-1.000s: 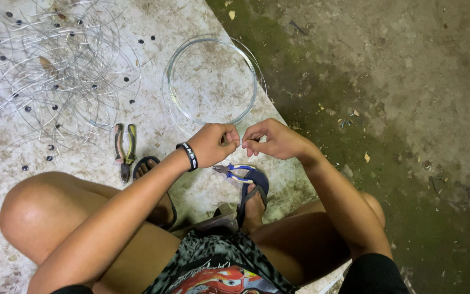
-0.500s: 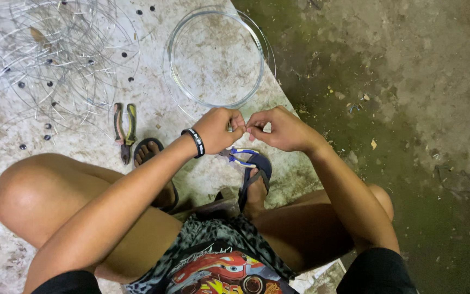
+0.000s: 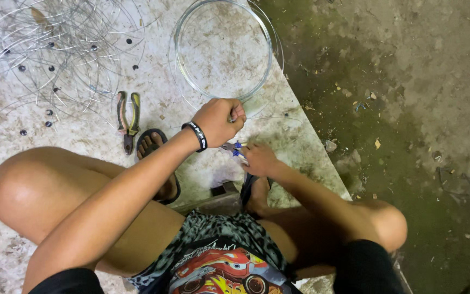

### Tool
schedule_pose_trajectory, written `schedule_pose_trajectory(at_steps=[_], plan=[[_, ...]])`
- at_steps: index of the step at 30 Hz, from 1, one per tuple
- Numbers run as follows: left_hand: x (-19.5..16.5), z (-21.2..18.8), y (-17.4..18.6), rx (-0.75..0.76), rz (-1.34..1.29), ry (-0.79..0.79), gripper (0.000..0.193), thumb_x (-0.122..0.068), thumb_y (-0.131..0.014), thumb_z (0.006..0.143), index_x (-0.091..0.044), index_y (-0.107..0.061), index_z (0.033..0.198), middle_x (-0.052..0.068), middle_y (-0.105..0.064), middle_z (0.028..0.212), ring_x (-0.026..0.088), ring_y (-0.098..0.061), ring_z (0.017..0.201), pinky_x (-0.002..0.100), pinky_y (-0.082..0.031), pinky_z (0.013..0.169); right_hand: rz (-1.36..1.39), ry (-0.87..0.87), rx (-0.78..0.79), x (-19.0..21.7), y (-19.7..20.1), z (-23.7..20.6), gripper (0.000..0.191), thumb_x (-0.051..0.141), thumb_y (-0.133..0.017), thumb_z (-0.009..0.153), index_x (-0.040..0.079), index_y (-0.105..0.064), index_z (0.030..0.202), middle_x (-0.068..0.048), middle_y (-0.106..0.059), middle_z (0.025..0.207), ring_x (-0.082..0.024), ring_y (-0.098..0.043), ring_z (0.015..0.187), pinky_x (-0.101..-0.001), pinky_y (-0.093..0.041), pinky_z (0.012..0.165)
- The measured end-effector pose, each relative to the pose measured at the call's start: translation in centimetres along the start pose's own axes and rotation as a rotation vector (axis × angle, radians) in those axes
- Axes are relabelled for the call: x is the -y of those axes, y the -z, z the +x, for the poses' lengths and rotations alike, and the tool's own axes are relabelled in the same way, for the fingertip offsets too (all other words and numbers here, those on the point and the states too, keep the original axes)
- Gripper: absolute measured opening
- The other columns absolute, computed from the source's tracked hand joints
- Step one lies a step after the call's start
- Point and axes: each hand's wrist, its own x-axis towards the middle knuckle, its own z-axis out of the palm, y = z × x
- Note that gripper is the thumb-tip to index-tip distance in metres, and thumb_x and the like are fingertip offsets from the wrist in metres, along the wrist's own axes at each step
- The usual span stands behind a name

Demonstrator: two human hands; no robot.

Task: The person sits on a concrete step with a coil of thin wire and uses pliers to cut short segments from the coil. They hold the wire taut, position the pliers, snip pieces off, and set the cut pieces aside, repeating the cut-and-set cycle.

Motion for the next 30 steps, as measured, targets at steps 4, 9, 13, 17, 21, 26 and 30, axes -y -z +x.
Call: schedule_pose_trajectory(at_steps=[4, 9, 13, 17, 21, 26, 30], plan=[[0.3, -0.2, -0.2, -0.029, -0.030, -0.018, 0.017, -0.017, -0.067, 0.083, -0.001, -0.070, 0.088, 0.015, -0.072, 0.079, 0.032, -0.072, 0.079, 0.040, -0.056, 0.073, -0.252, -0.212, 0.073, -1.0, -6.0, 1.9, 0.072, 0.044, -0.079, 0.074, 0.006, -0.055, 0.130, -0.016, -0.057, 0.127, -0.033, -0.054, 0.121, -0.0510, -0.043, 0.100], [0.6, -0.6, -0.5, -0.024, -0.044, -0.018, 0.016, -0.015, -0.068, 0.083, 0.000, -0.070, 0.087, 0.016, -0.072, 0.079, 0.032, -0.072, 0.078, 0.040, -0.055, 0.073, -0.300, -0.281, 0.029, -0.6, -8.8, 2.3, 0.071, 0.035, -0.077, 0.076, 0.006, -0.052, 0.135, -0.016, -0.056, 0.129, -0.032, -0.053, 0.122, -0.0501, -0.044, 0.097], [0.7, -0.5, -0.6, -0.030, -0.058, 0.000, 0.016, -0.015, -0.068, 0.081, 0.000, -0.070, 0.087, 0.016, -0.072, 0.079, 0.031, -0.072, 0.077, 0.039, -0.056, 0.072, -0.304, -0.257, -0.021, -0.5, -8.6, 3.0, 0.061, 0.026, -0.073, 0.080, 0.007, -0.053, 0.134, -0.016, -0.058, 0.126, -0.034, -0.054, 0.121, -0.0497, -0.044, 0.099], [0.8, -0.6, -0.8, -0.030, -0.055, 0.048, 0.016, -0.015, -0.068, 0.082, 0.000, -0.071, 0.087, 0.015, -0.072, 0.079, 0.031, -0.072, 0.077, 0.039, -0.055, 0.072, -0.228, -0.263, -0.029, -0.2, -8.1, 2.5, 0.053, 0.024, -0.069, 0.080, -0.001, -0.054, 0.125, -0.021, -0.060, 0.119, -0.037, -0.058, 0.115, -0.0526, -0.046, 0.098], [1.0, -0.5, -0.9, -0.067, -0.078, 0.058, 0.016, -0.016, -0.068, 0.082, 0.000, -0.071, 0.086, 0.015, -0.072, 0.079, 0.030, -0.072, 0.077, 0.039, -0.056, 0.072, 0.371, -0.339, 0.032, 0.6, -5.6, 2.1, 0.043, 0.016, -0.067, 0.085, -0.005, -0.050, 0.119, -0.027, -0.061, 0.107, -0.042, -0.062, 0.098, -0.0505, -0.051, 0.086], [1.5, 0.1, -1.0, -0.091, -0.096, 0.104, 0.016, -0.017, -0.069, 0.082, -0.002, -0.071, 0.086, 0.013, -0.073, 0.077, 0.028, -0.073, 0.073, 0.038, -0.056, 0.070, 1.276, -0.264, -0.258, 3.8, -1.2, 1.3, 0.025, -0.002, -0.053, 0.090, -0.001, -0.055, 0.114, -0.010, -0.062, 0.089, -0.020, -0.064, 0.081, -0.0325, -0.055, 0.077], [1.9, 0.4, -1.2, -0.108, -0.097, 0.119, 0.015, -0.017, -0.070, 0.083, -0.002, -0.072, 0.086, 0.013, -0.072, 0.075, 0.028, -0.072, 0.070, 0.038, -0.056, 0.068, 1.399, -0.389, -0.367, 6.0, 2.5, -0.4, 0.034, -0.004, -0.050, 0.091, 0.004, -0.058, 0.123, -0.004, -0.066, 0.098, -0.007, -0.062, 0.086, -0.0241, -0.048, 0.069]])
